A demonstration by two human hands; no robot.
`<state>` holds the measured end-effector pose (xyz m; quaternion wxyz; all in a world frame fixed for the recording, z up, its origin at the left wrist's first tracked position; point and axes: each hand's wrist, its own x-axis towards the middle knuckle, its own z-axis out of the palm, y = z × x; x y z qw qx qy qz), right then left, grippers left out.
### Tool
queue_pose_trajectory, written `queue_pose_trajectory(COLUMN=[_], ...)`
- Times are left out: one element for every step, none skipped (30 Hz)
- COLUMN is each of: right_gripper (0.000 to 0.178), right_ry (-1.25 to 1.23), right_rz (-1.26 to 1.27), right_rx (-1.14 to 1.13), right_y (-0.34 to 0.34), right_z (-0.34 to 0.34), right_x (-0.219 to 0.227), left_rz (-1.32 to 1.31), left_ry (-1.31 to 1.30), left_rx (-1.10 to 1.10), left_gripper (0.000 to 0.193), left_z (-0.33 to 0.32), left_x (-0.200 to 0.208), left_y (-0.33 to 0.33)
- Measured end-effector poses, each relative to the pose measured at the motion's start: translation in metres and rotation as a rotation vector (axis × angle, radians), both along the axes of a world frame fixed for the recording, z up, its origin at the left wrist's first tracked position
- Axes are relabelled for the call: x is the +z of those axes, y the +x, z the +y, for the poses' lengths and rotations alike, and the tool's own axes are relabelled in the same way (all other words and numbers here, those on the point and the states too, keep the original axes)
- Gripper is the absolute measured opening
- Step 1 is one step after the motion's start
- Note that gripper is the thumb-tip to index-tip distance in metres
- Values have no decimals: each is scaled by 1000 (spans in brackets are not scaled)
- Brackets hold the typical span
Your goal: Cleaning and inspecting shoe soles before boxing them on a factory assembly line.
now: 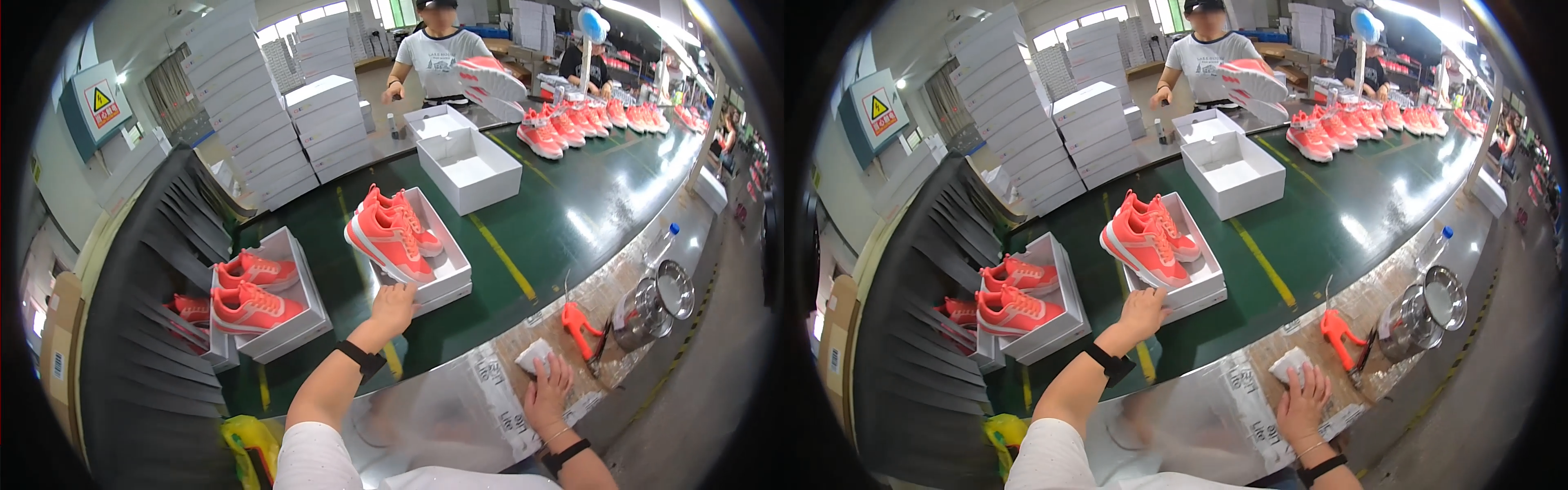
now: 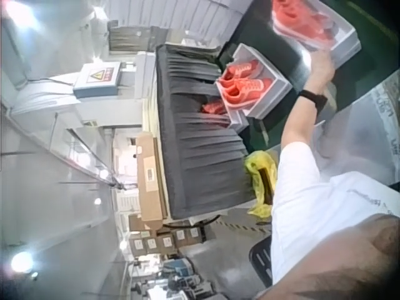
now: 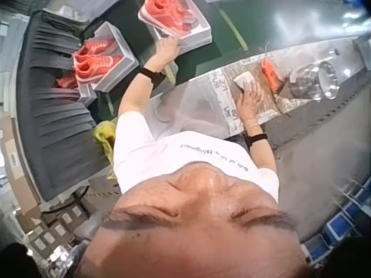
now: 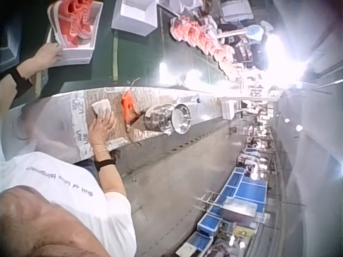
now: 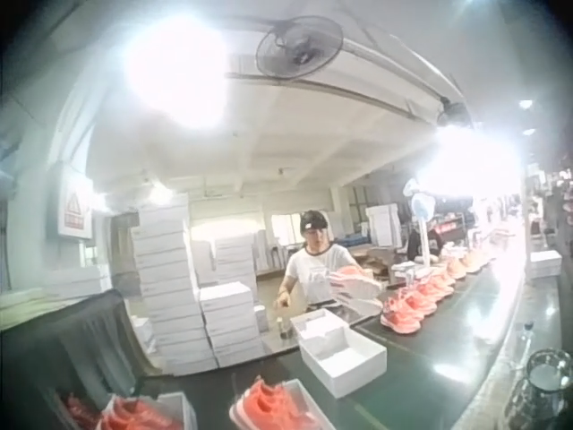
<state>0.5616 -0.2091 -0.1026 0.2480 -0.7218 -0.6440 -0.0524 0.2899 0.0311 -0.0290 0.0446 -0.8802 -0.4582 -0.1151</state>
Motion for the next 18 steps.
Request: queue_pose_trajectory(right_gripper=[53,54,54,54,54,54,54,54,54,54,54,54,54,53,53,53,53,53], right_ry=[20,42,44,44,49,60,58,55,67,55,43,55,60,52,46,55,52,52], right_rz=[-19,-42,-32,-30,-30,-26,-29,-33,-37,-26,-17,-12,-17,-11,-6,-9,-8,-8], right_rx=[-1,-5,-17,-9,0,-21,-3,18,5,5,9,3,2,-3,-5,1,-6,-12], right_y=[1,3,3,5,4,3,3,3,1,1,0,0,-2,-3,-2,-3,-3,-4], right_z=[1,2,1,2,2,2,2,1,0,-2,-3,-4,-5,-5,-5,-4,-3,-1], right_x=[1,0,-1,-2,-3,-4,-6,-6,-6,-6,-7,-8,-7,-5,-3,-2,-2,-2], left_rz=[16,-64,-145,-159,-139,-61,9,4,157,304,293,346,403,448,442,482,521,590], left_ry=[-2,-32,-60,81,191,341,492,504,473,436,444,306,163,183,190,153,118,139], left_rx=[-4,-34,-67,-87,-75,-78,-77,-92,-37,14,3,56,116,118,125,78,32,5], left_gripper=[21,24,27,23,31,42,53,53,65,77,77,82,87,88,88,88,87,83], left_z=[-2,3,8,12,23,35,50,62,74,76,80,83,82,84,85,85,85,86], left_x=[6,16,26,40,46,49,50,47,43,47,50,54,61,62,66,71,77,77], left_y=[-6,-10,-13,-15,-18,-21,-25,-30,-36,-28,-20,-13,-10,-8,-8,-10,-12,-15])
